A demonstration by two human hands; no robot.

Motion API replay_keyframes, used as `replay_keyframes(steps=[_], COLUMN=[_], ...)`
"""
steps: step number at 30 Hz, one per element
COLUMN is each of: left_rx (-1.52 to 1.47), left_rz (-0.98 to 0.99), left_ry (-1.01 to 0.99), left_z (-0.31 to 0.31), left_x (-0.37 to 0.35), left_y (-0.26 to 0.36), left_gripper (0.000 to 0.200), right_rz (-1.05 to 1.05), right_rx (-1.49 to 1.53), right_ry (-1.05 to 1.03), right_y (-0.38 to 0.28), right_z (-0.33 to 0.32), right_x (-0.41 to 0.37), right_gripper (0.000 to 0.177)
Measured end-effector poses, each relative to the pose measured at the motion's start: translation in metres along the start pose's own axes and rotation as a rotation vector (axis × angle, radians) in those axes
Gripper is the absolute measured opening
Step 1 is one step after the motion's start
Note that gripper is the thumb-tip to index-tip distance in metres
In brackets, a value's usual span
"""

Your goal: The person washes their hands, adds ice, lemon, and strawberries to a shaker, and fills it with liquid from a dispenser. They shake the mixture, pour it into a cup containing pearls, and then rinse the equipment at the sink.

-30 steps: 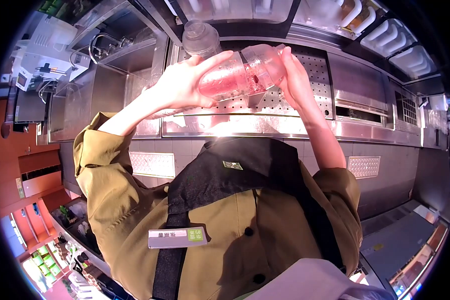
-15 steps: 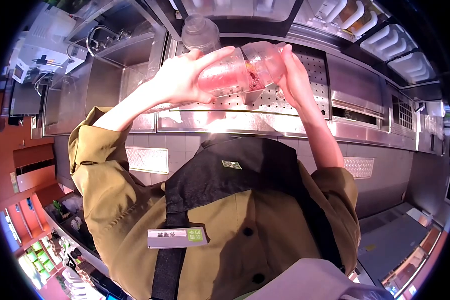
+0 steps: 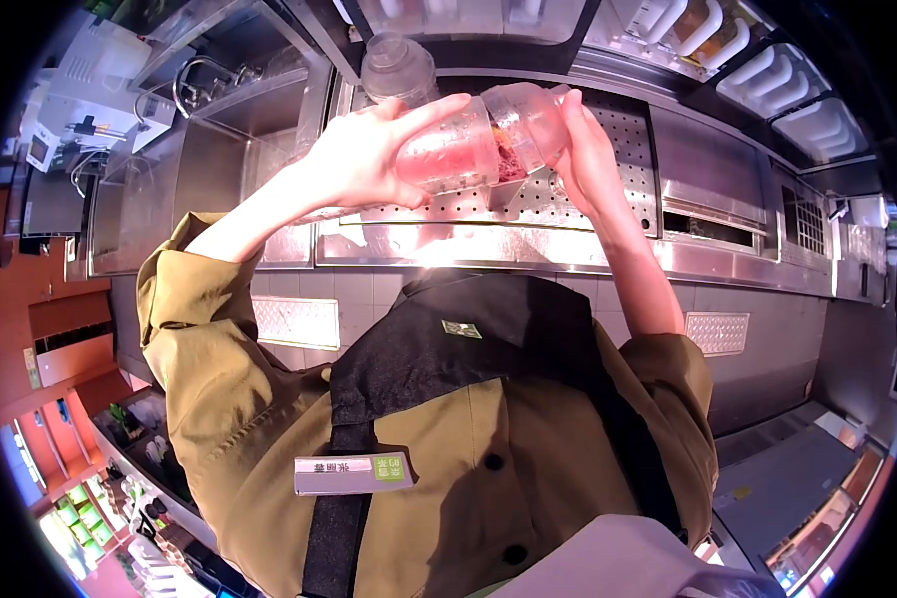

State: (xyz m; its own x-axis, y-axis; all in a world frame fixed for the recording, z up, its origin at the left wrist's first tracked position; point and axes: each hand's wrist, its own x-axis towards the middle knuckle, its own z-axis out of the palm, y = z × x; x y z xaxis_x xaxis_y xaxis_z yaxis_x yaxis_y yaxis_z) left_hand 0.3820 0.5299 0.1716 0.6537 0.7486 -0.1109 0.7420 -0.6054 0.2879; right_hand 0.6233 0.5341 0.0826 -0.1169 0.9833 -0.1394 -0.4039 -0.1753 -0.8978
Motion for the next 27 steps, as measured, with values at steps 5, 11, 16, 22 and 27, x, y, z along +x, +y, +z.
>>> replay_keyframes(steps=[5, 11, 16, 22, 27], left_rx=[0.009, -0.208, -0.608, -0.989, -0.963], left_rz=[-0.012, 0.055, -0.057, -0.157, -0.271], left_ry=[-0.009, 0.092, 0.307, 0.912, 1.064], left_z=[-0.001, 0.008, 0.053, 0.115, 0.116], left_x=[0.001, -0.002, -0.026, -0.054, -0.081], left_y=[0.0, -0.009, -0.03, -0.037, -0.06], left_gripper=[0.099, 0.1, 0.108, 0.12, 0.123], right_rz=[-0.021, -0.007, -0.044, -0.146, -0.301], right_rx=[0.004, 0.06, 0.1, 0.163, -0.146], right_ry=[0.013, 0.036, -0.004, -0.035, -0.11], right_y=[-0.001, -0.01, -0.017, -0.044, -0.014], right_z=[0.0, 0.003, 0.0, 0.036, 0.125], right_x=[-0.001, -0.004, -0.008, -0.023, -0.042], right_gripper=[0.056, 0.052, 0.059, 0.061, 0.055])
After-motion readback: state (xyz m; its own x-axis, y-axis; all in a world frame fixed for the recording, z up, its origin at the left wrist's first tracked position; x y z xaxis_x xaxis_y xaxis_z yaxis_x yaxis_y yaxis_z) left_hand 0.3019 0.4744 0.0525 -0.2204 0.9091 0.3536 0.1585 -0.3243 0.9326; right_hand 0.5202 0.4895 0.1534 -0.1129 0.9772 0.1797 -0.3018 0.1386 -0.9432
